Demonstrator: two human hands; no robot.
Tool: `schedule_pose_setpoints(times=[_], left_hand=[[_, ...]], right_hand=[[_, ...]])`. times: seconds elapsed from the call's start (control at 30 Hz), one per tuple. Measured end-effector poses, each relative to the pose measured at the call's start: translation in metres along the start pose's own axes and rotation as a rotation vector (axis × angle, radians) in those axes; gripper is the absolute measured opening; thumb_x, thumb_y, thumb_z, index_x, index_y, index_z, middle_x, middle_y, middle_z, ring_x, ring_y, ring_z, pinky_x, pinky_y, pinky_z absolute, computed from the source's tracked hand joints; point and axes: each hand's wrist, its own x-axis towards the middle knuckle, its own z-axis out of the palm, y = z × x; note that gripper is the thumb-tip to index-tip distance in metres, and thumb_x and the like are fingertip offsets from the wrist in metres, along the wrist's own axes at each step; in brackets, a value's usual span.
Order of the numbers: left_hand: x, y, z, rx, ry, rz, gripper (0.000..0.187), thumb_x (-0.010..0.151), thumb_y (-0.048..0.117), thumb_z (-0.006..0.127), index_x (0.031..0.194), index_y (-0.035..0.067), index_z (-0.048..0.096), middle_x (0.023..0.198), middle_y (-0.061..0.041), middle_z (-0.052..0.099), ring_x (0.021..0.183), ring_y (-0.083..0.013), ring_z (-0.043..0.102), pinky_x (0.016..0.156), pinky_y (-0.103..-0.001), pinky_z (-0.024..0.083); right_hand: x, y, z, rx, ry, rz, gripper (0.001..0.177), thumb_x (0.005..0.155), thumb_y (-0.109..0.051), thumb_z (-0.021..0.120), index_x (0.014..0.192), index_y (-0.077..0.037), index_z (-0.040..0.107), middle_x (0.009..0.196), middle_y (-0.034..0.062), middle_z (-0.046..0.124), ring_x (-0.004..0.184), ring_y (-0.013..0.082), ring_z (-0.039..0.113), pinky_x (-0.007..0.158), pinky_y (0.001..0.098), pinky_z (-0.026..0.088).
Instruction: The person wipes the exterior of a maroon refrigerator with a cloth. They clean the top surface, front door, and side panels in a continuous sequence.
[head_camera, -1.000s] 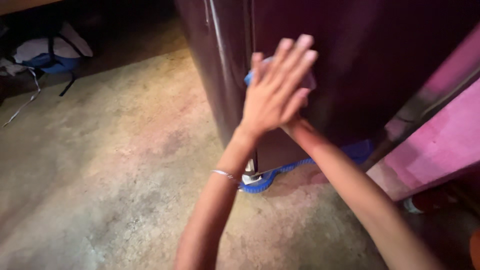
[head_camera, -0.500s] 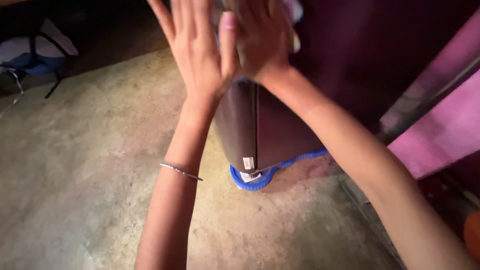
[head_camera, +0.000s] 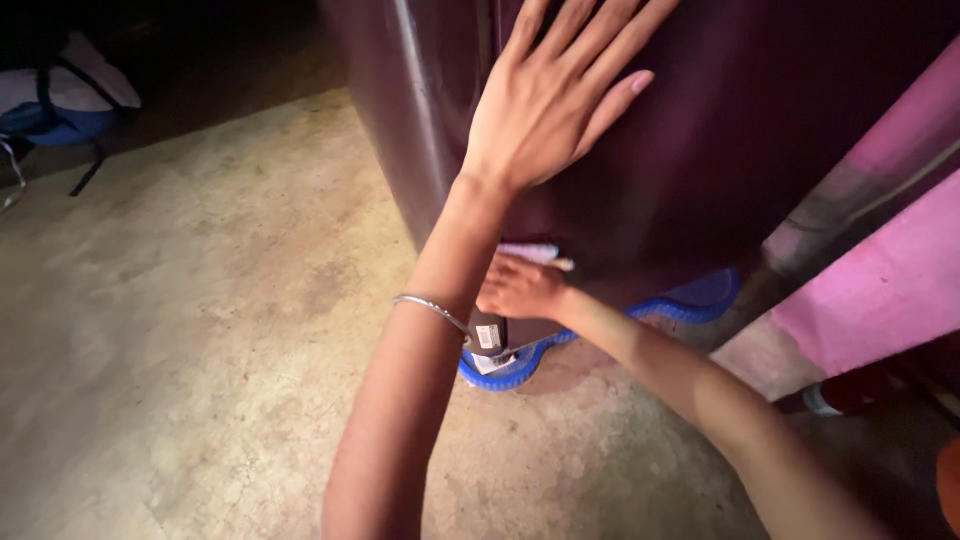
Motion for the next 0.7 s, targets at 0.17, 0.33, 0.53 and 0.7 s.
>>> schedule_pose_setpoints(times=[0.17, 0.33, 0.53, 0.7], left_hand=[[-0.003, -0.001, 0.021, 0.080, -0.068, -0.030, 0.054, 0.119, 0.048, 0.043, 0.164, 0.018, 0.034, 0.162, -0.003, 0.047, 0.150, -0.0219, 0.041, 0.127, -0.049, 0.021], [-0.005, 0.000, 0.024, 0.053, -0.036, -0.031, 0.052, 0.118, 0.047, 0.047, 0.159, 0.015, 0.045, 0.155, -0.002, 0.053, 0.143, -0.0208, 0.047, 0.123, -0.047, 0.027], [-0.007, -0.003, 0.029, 0.011, 0.026, -0.015, 0.050, 0.116, 0.049, 0.050, 0.148, 0.013, 0.058, 0.143, -0.001, 0.061, 0.129, -0.0199, 0.054, 0.115, -0.044, 0.035], [-0.007, -0.005, 0.039, 0.097, 0.083, 0.004, 0.050, 0.113, 0.049, 0.049, 0.147, 0.013, 0.060, 0.140, 0.000, 0.062, 0.126, -0.0192, 0.054, 0.114, -0.042, 0.037]], right_hand=[[-0.055, -0.039, 0.022, -0.089, -0.056, -0.152, 0.035, 0.102, -0.035, 0.050, 0.132, -0.022, 0.064, 0.140, -0.0066, 0.057, 0.141, 0.0105, 0.047, 0.130, 0.0392, 0.024], [-0.072, -0.025, 0.020, -0.088, -0.166, -0.357, 0.062, 0.100, -0.043, 0.039, 0.161, -0.031, 0.040, 0.166, -0.0046, 0.038, 0.153, 0.0088, 0.031, 0.128, 0.0391, 0.011], [-0.065, 0.045, -0.008, -0.274, -0.050, -0.141, 0.051, 0.111, -0.043, 0.038, 0.162, -0.042, 0.039, 0.170, -0.0077, 0.030, 0.156, 0.0142, 0.029, 0.131, 0.0504, 0.011], [-0.053, 0.106, -0.047, -0.232, 0.155, 0.438, 0.054, 0.109, -0.051, 0.032, 0.141, -0.024, 0.067, 0.156, 0.0073, 0.050, 0.149, 0.0279, 0.042, 0.122, 0.0607, 0.028]])
